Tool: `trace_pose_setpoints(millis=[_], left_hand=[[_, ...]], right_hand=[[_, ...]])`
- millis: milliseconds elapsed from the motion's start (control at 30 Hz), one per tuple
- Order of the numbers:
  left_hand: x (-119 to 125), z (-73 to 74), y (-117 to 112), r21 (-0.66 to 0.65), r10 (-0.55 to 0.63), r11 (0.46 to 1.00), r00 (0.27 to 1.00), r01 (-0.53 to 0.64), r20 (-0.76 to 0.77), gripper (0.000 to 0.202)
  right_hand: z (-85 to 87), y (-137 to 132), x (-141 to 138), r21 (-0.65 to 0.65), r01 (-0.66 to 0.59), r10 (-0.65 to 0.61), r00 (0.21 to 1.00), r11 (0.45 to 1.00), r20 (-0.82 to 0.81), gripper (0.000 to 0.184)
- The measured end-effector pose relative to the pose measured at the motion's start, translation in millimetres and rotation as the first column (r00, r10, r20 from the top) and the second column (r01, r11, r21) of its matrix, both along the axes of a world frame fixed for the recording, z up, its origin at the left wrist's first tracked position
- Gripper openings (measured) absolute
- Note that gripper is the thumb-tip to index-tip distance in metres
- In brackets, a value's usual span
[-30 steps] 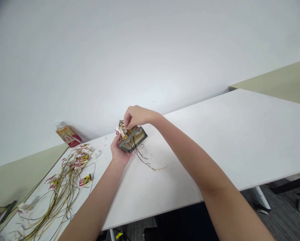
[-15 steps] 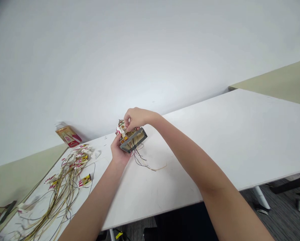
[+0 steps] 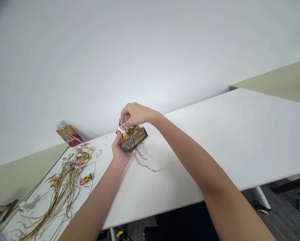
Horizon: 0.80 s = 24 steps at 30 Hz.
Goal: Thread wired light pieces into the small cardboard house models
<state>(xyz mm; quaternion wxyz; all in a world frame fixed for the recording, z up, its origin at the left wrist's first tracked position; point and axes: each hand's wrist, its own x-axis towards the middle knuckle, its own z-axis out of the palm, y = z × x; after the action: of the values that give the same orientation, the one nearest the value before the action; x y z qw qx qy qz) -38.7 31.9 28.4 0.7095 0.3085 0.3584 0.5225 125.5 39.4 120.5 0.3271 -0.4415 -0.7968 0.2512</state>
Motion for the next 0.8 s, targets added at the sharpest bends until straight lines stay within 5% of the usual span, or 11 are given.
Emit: trace_pose_setpoints(millis=[500,800], left_hand=[[2,-0.4,0,0.064,0.011,0.998,1.0,-0.011,0.014,0.033],[5,0.2,-2,0.117,0.04,0.992,0.999,-0.041,0.012,0.033]], right_hand=[[-2.0,0,2,-0.088,-0.056,0.062,0.997,0.994,0.056,0.019],[0.6,-4,-10,-0.107,0.094,-0.072,0.979,0.99,0.19,0.032]])
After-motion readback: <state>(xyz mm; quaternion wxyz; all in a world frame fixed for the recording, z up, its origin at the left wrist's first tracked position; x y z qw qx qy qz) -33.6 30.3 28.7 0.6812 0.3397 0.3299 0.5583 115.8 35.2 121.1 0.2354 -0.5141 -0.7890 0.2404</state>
